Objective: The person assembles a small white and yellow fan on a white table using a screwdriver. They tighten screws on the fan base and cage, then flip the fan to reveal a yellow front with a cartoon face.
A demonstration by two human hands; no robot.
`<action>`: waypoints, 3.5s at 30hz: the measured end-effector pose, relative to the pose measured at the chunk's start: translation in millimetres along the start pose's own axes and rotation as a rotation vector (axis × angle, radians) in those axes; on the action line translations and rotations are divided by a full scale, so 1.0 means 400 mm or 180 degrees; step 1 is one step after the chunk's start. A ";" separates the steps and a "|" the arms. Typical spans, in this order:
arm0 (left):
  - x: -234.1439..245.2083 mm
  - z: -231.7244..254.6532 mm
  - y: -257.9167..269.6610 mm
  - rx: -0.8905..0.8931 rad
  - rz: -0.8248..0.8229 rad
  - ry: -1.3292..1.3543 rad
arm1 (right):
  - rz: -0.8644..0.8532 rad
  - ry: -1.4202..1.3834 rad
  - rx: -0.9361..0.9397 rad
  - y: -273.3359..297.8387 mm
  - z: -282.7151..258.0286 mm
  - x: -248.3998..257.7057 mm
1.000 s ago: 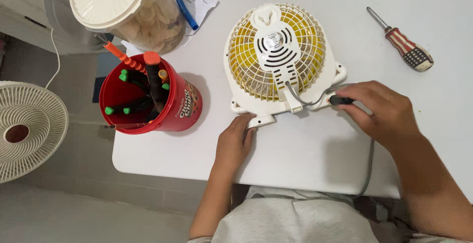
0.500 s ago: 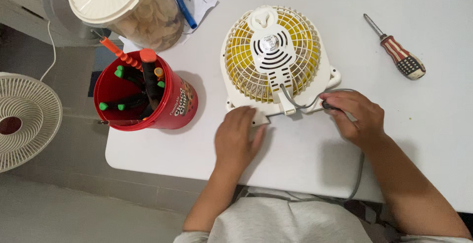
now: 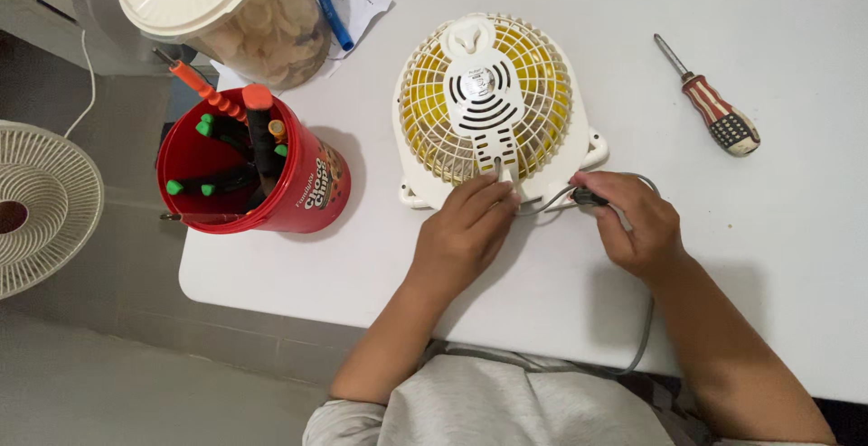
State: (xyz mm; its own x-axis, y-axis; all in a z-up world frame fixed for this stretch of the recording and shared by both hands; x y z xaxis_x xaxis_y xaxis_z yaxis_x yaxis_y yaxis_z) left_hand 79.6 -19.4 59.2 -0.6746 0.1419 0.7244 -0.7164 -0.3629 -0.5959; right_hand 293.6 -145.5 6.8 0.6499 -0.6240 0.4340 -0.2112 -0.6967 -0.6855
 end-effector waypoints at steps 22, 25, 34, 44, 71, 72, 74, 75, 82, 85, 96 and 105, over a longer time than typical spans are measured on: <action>0.014 -0.011 0.003 0.0736 0.0111 0.0725 | -0.0041 -0.0278 0.0219 0.011 0.013 -0.022; 0.004 -0.009 0.011 0.0748 0.0282 0.0670 | 0.0005 -0.0416 0.0135 0.013 0.013 -0.025; -0.007 -0.035 0.021 0.0284 0.0527 0.0675 | -0.0215 -0.0581 -0.0003 0.027 0.023 -0.016; -0.018 0.006 0.009 0.0328 0.0410 0.0036 | -0.0233 -0.0608 0.0063 0.021 0.012 -0.008; -0.027 -0.022 -0.028 0.0577 0.0058 0.0385 | -0.0624 -0.0363 -0.0214 0.015 -0.009 -0.012; -0.025 -0.026 -0.030 0.0582 0.0035 0.0415 | -0.0553 -0.0335 -0.0111 0.019 -0.007 -0.016; -0.020 -0.035 -0.037 0.0587 -0.0003 0.0475 | -0.0409 -0.0271 0.0105 0.020 -0.002 -0.024; -0.016 -0.040 -0.043 0.0562 -0.0048 0.0504 | -0.0376 -0.0242 0.0089 0.017 -0.001 -0.032; 0.005 -0.092 -0.079 0.0365 -0.0337 0.0760 | -0.0667 -0.0513 0.0094 -0.026 -0.061 -0.024; 0.013 -0.133 -0.097 0.0383 -0.0530 0.0965 | -0.0851 -0.0508 0.0096 -0.060 -0.097 -0.019; -0.005 -0.189 -0.033 0.0356 0.0572 0.0990 | -0.0958 -0.0011 0.0250 -0.150 -0.168 -0.139; -0.105 -0.068 0.135 0.1672 -0.0319 0.0873 | -0.2279 0.0270 0.0434 -0.225 -0.179 -0.096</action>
State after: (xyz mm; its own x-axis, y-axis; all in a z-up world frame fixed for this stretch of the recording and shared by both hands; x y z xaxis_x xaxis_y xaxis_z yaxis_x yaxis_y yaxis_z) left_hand 64.5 -19.7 -12.7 -0.6797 0.4060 0.6109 -0.6420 -0.7321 -0.2277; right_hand 235.6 -84.3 93.6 0.5347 -0.0615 0.8428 0.3404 -0.8972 -0.2814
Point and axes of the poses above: each hand's wrist, its own y-axis away from the middle knuckle, its own x-axis out of the back of the hand, z = x × y, the point moved 1 cm from there along -y, towards the middle knuckle, and after that the axes turned 1 degree about z, right-handed, at the moved point
